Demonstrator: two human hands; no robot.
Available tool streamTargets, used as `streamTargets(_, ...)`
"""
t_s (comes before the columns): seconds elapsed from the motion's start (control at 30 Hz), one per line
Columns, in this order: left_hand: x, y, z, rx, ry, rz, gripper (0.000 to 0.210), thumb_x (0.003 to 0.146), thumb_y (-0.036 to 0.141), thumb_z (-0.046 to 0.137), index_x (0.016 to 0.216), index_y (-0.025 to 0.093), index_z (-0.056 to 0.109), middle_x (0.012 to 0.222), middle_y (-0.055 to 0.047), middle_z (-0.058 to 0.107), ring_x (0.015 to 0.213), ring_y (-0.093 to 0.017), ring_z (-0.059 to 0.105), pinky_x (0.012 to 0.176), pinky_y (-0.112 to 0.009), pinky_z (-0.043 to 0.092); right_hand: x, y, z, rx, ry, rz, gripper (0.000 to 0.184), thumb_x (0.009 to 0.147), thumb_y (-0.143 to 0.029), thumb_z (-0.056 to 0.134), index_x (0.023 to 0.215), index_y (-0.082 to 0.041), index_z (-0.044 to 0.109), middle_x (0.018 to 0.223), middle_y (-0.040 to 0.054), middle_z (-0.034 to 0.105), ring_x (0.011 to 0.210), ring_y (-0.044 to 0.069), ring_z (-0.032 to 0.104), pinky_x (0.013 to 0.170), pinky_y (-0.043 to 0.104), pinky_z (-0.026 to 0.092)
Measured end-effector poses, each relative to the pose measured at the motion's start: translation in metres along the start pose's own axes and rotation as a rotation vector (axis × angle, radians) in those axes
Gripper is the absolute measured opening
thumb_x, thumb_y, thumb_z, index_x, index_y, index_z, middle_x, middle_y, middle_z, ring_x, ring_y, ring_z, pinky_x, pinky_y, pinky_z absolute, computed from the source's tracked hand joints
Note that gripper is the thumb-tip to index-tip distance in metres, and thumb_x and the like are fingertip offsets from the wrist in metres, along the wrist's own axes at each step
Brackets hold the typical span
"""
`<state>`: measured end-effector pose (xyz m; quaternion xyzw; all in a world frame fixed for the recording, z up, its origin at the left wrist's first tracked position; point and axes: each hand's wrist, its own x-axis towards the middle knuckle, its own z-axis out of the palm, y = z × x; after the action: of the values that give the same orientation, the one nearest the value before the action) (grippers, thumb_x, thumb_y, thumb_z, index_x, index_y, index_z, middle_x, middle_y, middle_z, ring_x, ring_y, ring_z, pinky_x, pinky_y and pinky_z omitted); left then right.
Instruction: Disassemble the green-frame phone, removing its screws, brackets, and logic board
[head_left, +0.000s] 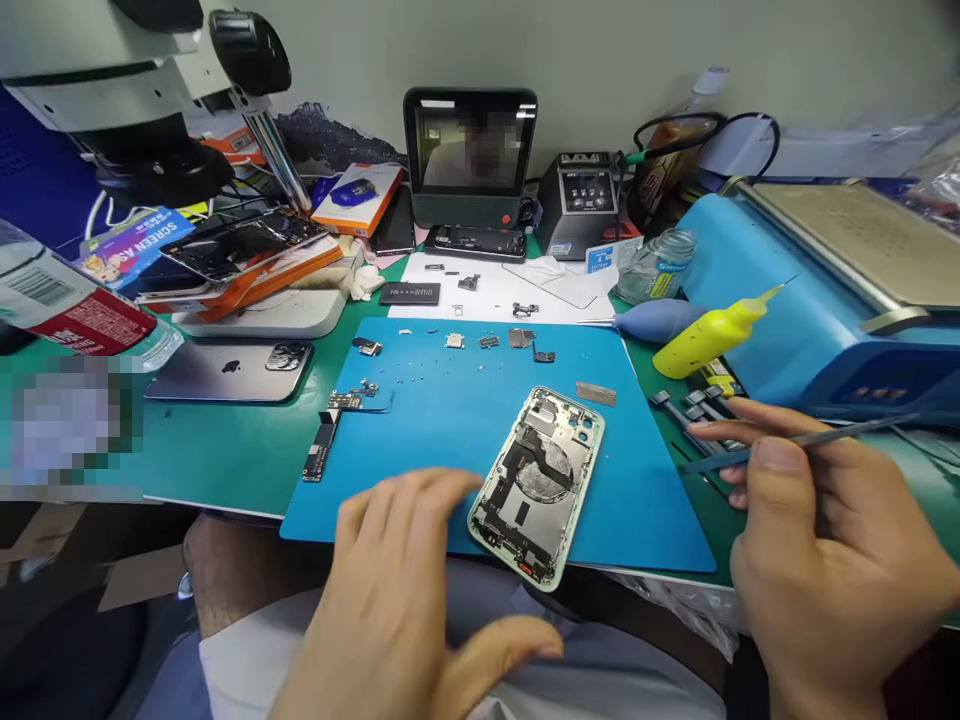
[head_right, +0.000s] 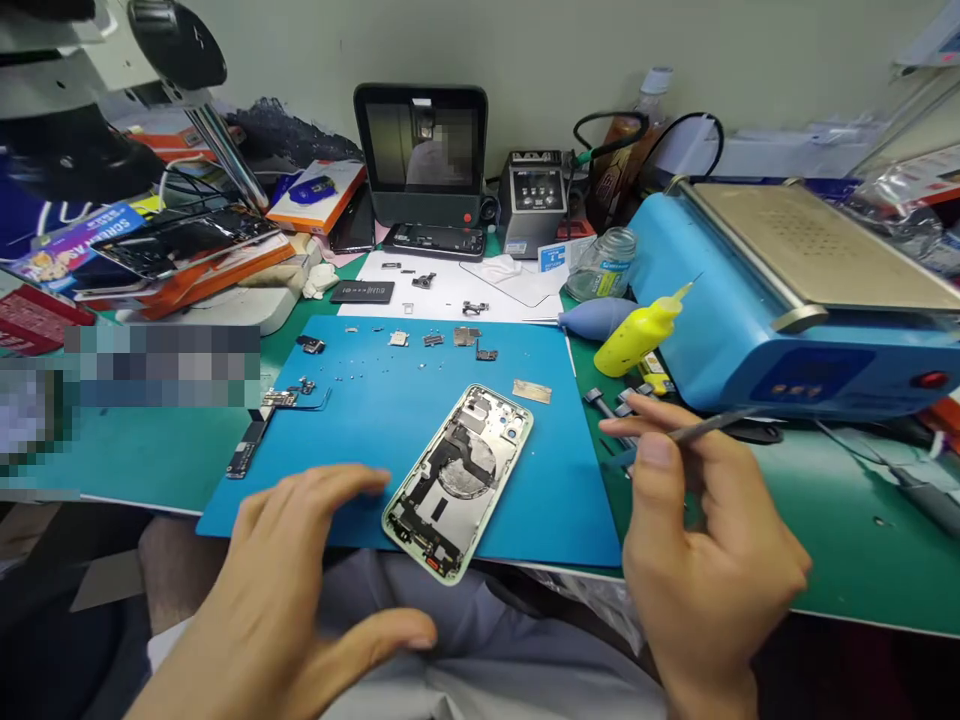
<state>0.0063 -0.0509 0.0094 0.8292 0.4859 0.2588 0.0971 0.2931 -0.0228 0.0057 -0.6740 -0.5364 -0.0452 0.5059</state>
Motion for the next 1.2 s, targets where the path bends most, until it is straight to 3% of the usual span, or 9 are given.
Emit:
streamTargets(0.1,-0.008,0.002,-0.001,-0.049,-0.006,0.034,0.030,0.125,0.054,0.052,0.138,0.029,0.062,0.128,-0.003,0.082,0.113,-0.023,0.079,0.091,-0.035,0.060,-0.003,-0.001,-0.001,-0.085,0.006,-0.070,0.037,0.120,-0.047,0.055,0.111,-0.027,0.085,0.124,0.0122,0.085,0.112,0.038,0.081,0.097,0.055,0.056)
streamTargets(0.2,-0.007,-0.005,0.001,-0.098,0.034,0.049,0.022,0.127,0.038,0.050,0.137,0.028,0.066,0.129,-0.003,0.081,0.116,-0.019,0.077,0.101,-0.031,0.057,-0.003,0.002,-0.002,-0.107,0.017,-0.179,0.039,0.120,-0.044,0.050,0.119,-0.027,0.085,0.094,0.0114,0.078,0.105,0.041,0.080,0.098,0.059,0.057)
streamTargets(0.33,-0.008,-0.016,0.006,-0.163,0.071,0.130,0.020,0.124,0.017,0.057,0.139,0.023,0.069,0.130,-0.004,0.080,0.120,-0.017,0.072,0.110,-0.029,0.051,-0.002,0.007,-0.004,-0.111,-0.090,-0.406,0.033,0.115,-0.025,0.059,0.139,-0.035,0.079,0.100,0.0042,0.079,0.091,0.028,0.078,0.086,0.045,0.058)
streamTargets(0.43,-0.011,-0.020,0.006,-0.170,0.050,0.147,0.022,0.122,0.012,0.057,0.137,0.022,0.071,0.132,-0.005,0.080,0.122,-0.018,0.071,0.110,-0.030,0.051,-0.003,0.000,-0.007,0.007,-0.230,-0.501,0.032,0.109,-0.014,0.064,0.133,-0.032,0.075,0.103,0.0018,0.079,0.085,0.022,0.075,0.077,0.036,0.058)
streamTargets(0.53,-0.012,-0.022,0.001,-0.126,0.029,0.198,0.025,0.124,0.014,0.052,0.139,0.019,0.072,0.136,-0.007,0.081,0.124,-0.018,0.071,0.111,-0.029,0.052,-0.009,-0.020,-0.012,0.145,-0.496,-0.467,0.022,0.107,-0.011,0.066,0.120,-0.028,0.071,0.095,-0.0009,0.075,0.077,0.015,0.075,0.067,0.026,0.057)
streamTargets(0.63,-0.008,-0.026,-0.006,-0.055,0.043,0.311,0.038,0.128,0.017,0.037,0.141,0.014,0.073,0.137,-0.009,0.084,0.122,-0.019,0.073,0.111,-0.031,0.053,-0.021,-0.037,-0.015,0.175,-0.700,-0.557,0.025,0.112,-0.011,0.060,0.126,-0.027,0.071,0.091,-0.0033,0.076,0.070,0.010,0.075,0.062,0.023,0.054)
streamTargets(0.83,0.002,-0.029,-0.011,0.061,0.060,0.441,0.043,0.128,0.017,0.031,0.131,0.014,0.075,0.130,-0.011,0.086,0.113,-0.022,0.077,0.102,-0.034,0.058,-0.046,-0.038,-0.007,0.161,-0.708,-0.669,0.038,0.115,-0.010,0.052,0.147,-0.021,0.070,0.096,-0.0005,0.078,0.077,0.012,0.078,0.065,0.029,0.051)
streamTargets(1.0,0.005,-0.030,-0.009,0.056,0.085,0.435,0.039,0.127,0.015,0.037,0.126,0.016,0.076,0.123,-0.011,0.087,0.109,-0.022,0.079,0.097,-0.036,0.061,-0.042,-0.046,-0.004,0.129,-0.700,-0.680,0.035,0.111,-0.006,0.052,0.137,-0.021,0.072,0.093,-0.0018,0.078,0.074,0.012,0.078,0.063,0.028,0.052)
streamTargets(1.2,0.003,-0.040,0.000,-0.095,0.098,0.375,0.037,0.128,0.019,0.038,0.131,0.020,0.075,0.126,-0.008,0.088,0.114,-0.020,0.081,0.104,-0.034,0.063,-0.037,-0.057,-0.001,0.097,-0.683,-0.686,0.032,0.112,-0.009,0.051,0.128,-0.022,0.075,0.086,-0.0034,0.077,0.069,0.011,0.077,0.057,0.028,0.050)
